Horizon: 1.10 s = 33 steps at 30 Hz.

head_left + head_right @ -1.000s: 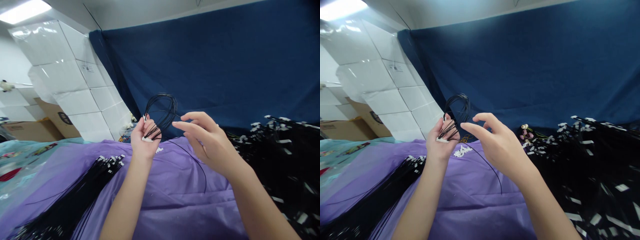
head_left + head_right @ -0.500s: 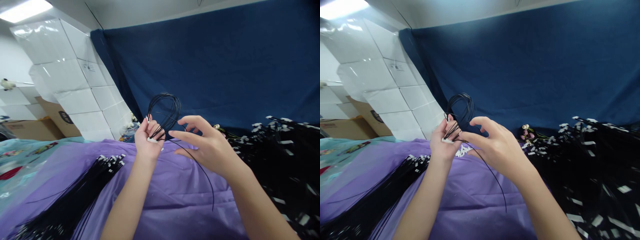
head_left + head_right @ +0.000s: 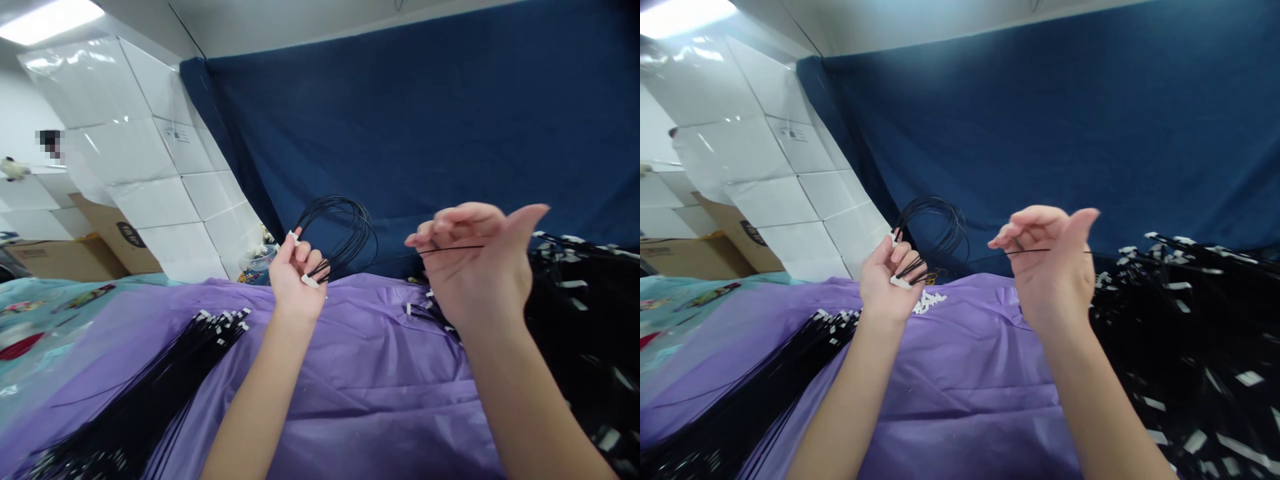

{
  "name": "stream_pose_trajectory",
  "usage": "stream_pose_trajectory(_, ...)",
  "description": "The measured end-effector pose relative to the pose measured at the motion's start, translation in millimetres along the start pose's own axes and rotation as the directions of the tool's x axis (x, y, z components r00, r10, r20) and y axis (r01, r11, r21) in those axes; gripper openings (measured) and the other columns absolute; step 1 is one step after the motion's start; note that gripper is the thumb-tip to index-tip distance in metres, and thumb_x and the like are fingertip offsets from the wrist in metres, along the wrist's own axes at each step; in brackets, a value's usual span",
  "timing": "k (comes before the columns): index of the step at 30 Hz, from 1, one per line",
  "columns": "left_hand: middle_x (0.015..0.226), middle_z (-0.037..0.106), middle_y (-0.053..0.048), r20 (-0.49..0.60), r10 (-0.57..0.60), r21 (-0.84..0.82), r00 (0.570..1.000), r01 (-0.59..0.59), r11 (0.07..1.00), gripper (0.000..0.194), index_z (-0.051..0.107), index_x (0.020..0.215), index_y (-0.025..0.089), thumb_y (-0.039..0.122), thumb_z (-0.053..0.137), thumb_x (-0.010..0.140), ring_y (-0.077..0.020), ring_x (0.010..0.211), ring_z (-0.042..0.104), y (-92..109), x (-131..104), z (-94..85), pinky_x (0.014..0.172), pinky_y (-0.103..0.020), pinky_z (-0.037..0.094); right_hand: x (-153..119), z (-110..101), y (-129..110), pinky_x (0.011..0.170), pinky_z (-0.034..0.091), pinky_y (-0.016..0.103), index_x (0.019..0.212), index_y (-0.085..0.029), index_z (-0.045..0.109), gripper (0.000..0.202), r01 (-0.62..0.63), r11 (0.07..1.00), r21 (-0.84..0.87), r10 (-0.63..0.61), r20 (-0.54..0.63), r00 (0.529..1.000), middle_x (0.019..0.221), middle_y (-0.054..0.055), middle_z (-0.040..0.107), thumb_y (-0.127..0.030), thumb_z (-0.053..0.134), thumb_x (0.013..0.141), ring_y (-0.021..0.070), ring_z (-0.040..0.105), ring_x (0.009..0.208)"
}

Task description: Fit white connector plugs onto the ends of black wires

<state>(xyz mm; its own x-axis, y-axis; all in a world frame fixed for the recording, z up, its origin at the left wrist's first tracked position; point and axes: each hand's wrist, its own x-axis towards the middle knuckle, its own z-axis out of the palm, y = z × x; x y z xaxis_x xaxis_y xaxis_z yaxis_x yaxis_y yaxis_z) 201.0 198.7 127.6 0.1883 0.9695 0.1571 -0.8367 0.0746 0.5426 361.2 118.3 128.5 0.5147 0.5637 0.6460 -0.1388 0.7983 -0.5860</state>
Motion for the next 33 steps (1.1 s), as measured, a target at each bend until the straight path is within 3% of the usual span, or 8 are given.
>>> stream_pose_trajectory(1,0.052,0.028,0.008,-0.004,0.006,0.001,1.0,-0.006,1.0,0.014,0.05,0.083,0.016,0.023,0.044,0.094,-0.0041,0.035,0.024,-0.1,-0.1,0.1,0.034,-0.018,0.019,1.1,-0.4,-6.0,0.067,0.05,0.033,0.073,-0.021,0.052,0.059,-0.043,0.999,0.032,0.045,-0.05,0.998,0.062,0.001,0.039,-0.046,0.007,0.101,0.0144,0.054,0.062)
stream_pose_trajectory(3,0.052,0.028,0.008,-0.014,0.02,0.006,1.0,-0.02,1.0,0.013,0.05,0.085,0.017,0.023,0.044,0.094,-0.0041,0.035,0.024,-0.2,-0.4,0.7,0.034,-0.018,0.019,2.6,-3.0,-17.1,0.048,0.039,0.025,0.072,-0.022,0.044,0.057,-0.114,0.992,0.055,0.118,-0.095,0.988,0.058,-0.002,0.02,-0.047,0.001,0.1,0.0105,0.03,0.044)
stream_pose_trajectory(6,0.052,0.029,0.008,-0.024,0.041,0.033,0.999,-0.04,0.999,0.01,0.052,0.087,0.018,0.024,0.047,0.093,-0.0046,0.034,0.024,0.2,-1.1,3.0,0.034,-0.019,0.019,3.6,-8.8,-26.5,0.037,0.015,0.026,0.072,-0.023,0.04,0.049,-0.151,0.988,0.037,0.151,-0.008,0.988,0.061,-0.003,0.01,-0.049,0.009,0.101,0.0104,0.009,0.042)
stream_pose_trajectory(10,0.052,0.03,0.008,0.008,0.037,0.127,0.999,-0.038,0.991,0.01,0.055,0.089,0.017,0.026,0.052,0.09,-0.0047,0.034,0.027,0.0,-3.5,6.8,0.036,-0.02,0.021,2.2,-12.3,-26.4,0.038,0.016,0.025,0.089,-0.026,0.05,0.03,-0.185,0.971,-0.152,0.214,0.207,0.955,0.065,-0.003,0.021,-0.052,0.036,0.097,0.0092,0.017,0.045)
stream_pose_trajectory(13,0.051,0.03,0.008,0.068,0.032,0.217,0.997,-0.046,0.975,0.01,0.056,0.088,0.017,0.027,0.055,0.088,-0.0041,0.034,0.028,-2.9,-6.7,9.0,0.037,-0.019,0.021,-2.4,-10.7,-23.2,0.04,0.023,0.024,0.104,-0.026,0.053,0.043,-0.273,0.939,-0.209,0.334,0.37,0.867,0.071,-0.001,0.034,-0.065,0.039,0.09,0.0097,0.026,0.05)
stream_pose_trajectory(16,0.05,0.031,0.008,0.142,0.063,0.306,0.988,-0.104,0.946,0.012,0.056,0.086,0.018,0.03,0.058,0.087,-0.004,0.033,0.028,-7.6,-9.9,10.2,0.037,-0.019,0.02,-7.8,-7.7,-19.6,0.042,0.027,0.023,0.099,-0.022,0.057,0.047,-0.324,0.904,-0.279,0.422,0.462,0.78,0.067,-0.001,0.036,-0.064,0.036,0.092,0.0096,0.027,0.051)
stream_pose_trajectory(22,0.05,0.032,0.008,0.263,0.1,0.447,0.96,-0.213,0.869,0.013,0.058,0.085,0.019,0.033,0.059,0.086,-0.0047,0.033,0.031,-13.0,-15.1,10.0,0.036,-0.019,0.02,-12.6,-0.3,-14.4,0.043,0.021,0.02,0.067,-0.015,0.056,0.041,-0.101,0.773,-0.626,0.49,0.488,0.722,0.055,-0.005,0.027,-0.042,0.045,0.097,0.0057,0.021,0.048)
stream_pose_trajectory(33,0.047,0.031,0.008,0.348,-0.14,0.511,0.927,-0.063,0.857,0.016,0.058,0.085,0.018,0.034,0.06,0.084,-0.0039,0.033,0.03,-16.0,-20.3,10.4,0.034,-0.015,0.02,-11.7,-2.4,-8.4,0.041,0.017,0.019,0.06,-0.013,0.054,0.045,-0.181,0.739,-0.649,0.545,0.418,0.727,0.051,-0.005,0.024,-0.041,0.047,0.095,0.004,0.019,0.046)
